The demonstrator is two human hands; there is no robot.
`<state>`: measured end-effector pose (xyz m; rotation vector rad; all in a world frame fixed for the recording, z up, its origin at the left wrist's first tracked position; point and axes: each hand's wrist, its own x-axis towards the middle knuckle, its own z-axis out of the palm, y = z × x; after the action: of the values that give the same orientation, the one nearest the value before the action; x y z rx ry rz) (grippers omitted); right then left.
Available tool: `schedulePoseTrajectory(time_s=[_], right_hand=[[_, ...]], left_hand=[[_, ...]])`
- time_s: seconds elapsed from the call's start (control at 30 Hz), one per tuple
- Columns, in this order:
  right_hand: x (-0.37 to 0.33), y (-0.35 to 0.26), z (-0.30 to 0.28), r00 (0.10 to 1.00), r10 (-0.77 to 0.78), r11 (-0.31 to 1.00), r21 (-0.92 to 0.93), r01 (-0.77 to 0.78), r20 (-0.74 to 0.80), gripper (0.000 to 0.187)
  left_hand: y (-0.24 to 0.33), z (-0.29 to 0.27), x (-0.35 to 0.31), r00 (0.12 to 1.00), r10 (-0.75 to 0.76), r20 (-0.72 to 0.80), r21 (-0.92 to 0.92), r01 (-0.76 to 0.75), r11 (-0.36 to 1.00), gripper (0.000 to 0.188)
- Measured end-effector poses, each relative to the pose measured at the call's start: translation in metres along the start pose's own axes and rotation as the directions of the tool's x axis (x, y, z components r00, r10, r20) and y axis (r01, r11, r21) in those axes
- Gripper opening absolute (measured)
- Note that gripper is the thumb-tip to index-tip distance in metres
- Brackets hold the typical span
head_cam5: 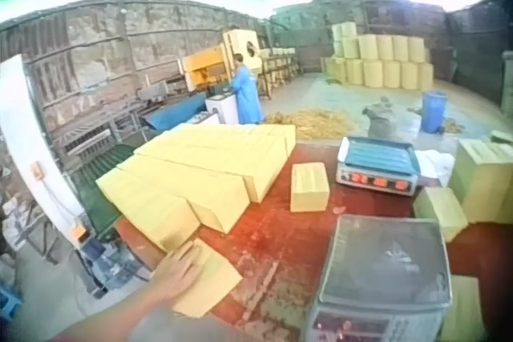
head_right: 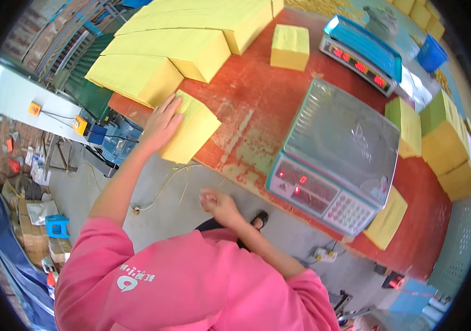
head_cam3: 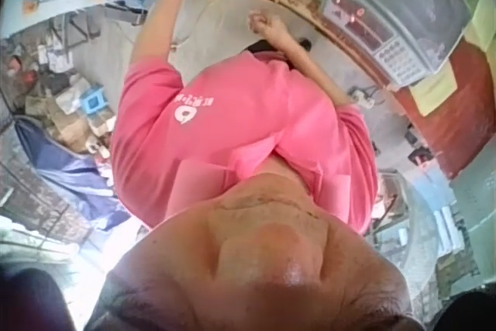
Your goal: The recorder is weighing stacks of yellow paper on a digital scale and sorting them on a table in a paper mill.
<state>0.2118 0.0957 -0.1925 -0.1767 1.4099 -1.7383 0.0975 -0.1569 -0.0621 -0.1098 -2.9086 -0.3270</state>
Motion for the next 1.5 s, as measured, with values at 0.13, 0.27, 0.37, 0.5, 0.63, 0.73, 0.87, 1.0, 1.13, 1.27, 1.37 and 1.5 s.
schedulePoseTrajectory(time_s=[0.13, 0.27, 0.37, 0.5, 0.63, 0.73, 0.87, 1.0, 1.13, 1.27, 1.37, 1.5], right_hand=[[0.027, 0.000, 0.005, 1.000, -0.007, 0.922, 0.387, 0.015, -0.022, 0.058], [0.046, -0.016, 0.024, 0.982, -0.168, 0.892, 0.438, 0.114, 0.087, 0.062], [0.039, -0.027, 0.038, 0.955, -0.292, 0.832, 0.480, 0.279, -0.050, 0.062], [-0.002, -0.087, 0.050, 0.620, -0.757, 0.632, -0.472, 0.615, -0.204, 0.066], [-0.050, -0.153, 0.043, 0.361, -0.917, 0.307, -0.875, 0.374, -0.167, 0.078], [-0.085, -0.191, -0.002, 0.250, -0.956, 0.206, -0.956, 0.207, -0.151, 0.085], [-0.140, -0.244, -0.059, 0.254, -0.961, 0.098, -0.994, -0.053, -0.108, 0.075], [-0.174, -0.274, -0.119, 0.371, -0.918, 0.115, -0.989, -0.093, -0.141, 0.067], [-0.176, -0.287, -0.157, 0.482, -0.856, 0.145, -0.982, -0.123, -0.187, 0.065], [-0.172, -0.285, -0.168, 0.540, -0.835, 0.019, -0.986, -0.168, -0.108, 0.063], [-0.163, -0.273, -0.157, 0.579, -0.815, -0.064, -0.987, -0.150, -0.035, 0.063], [-0.167, -0.266, -0.146, 0.590, -0.805, -0.096, -0.966, -0.241, -0.067, 0.065]], left_hand=[[0.029, -0.004, -0.043, 1.000, -0.015, -0.007, -0.010, 0.015, 1.000, 0.054], [0.012, -0.004, -0.065, 0.984, -0.178, -0.006, -0.143, 0.175, 0.974, 0.053], [-0.034, 0.004, -0.081, 0.911, -0.385, 0.146, -0.761, 0.352, 0.545, 0.050], [-0.041, 0.033, -0.086, 0.979, -0.167, 0.115, -0.717, 0.198, 0.668, 0.054], [0.082, 0.034, -0.027, 0.970, 0.027, 0.242, -0.959, 0.235, 0.162, 0.055], [0.164, 0.024, 0.013, 0.943, 0.221, 0.250, -0.875, 0.318, -0.366, 0.056], [0.231, 0.024, 0.055, 0.839, 0.510, 0.192, -0.701, 0.481, -0.527, 0.057], [0.305, 0.030, 0.081, 0.820, 0.355, 0.448, -0.530, 0.564, -0.633, 0.052], [0.324, 0.057, 0.083, 0.805, 0.148, 0.575, -0.445, 0.459, -0.769, 0.052], [0.288, 0.058, 0.052, 0.736, 0.352, 0.579, -0.283, 0.586, -0.760, 0.054], [0.233, 0.036, 0.033, 0.577, 0.530, 0.621, -0.371, 0.813, -0.449, 0.052], [0.175, 0.018, 0.031, 0.607, 0.406, 0.683, -0.624, 0.774, -0.107, 0.051]])
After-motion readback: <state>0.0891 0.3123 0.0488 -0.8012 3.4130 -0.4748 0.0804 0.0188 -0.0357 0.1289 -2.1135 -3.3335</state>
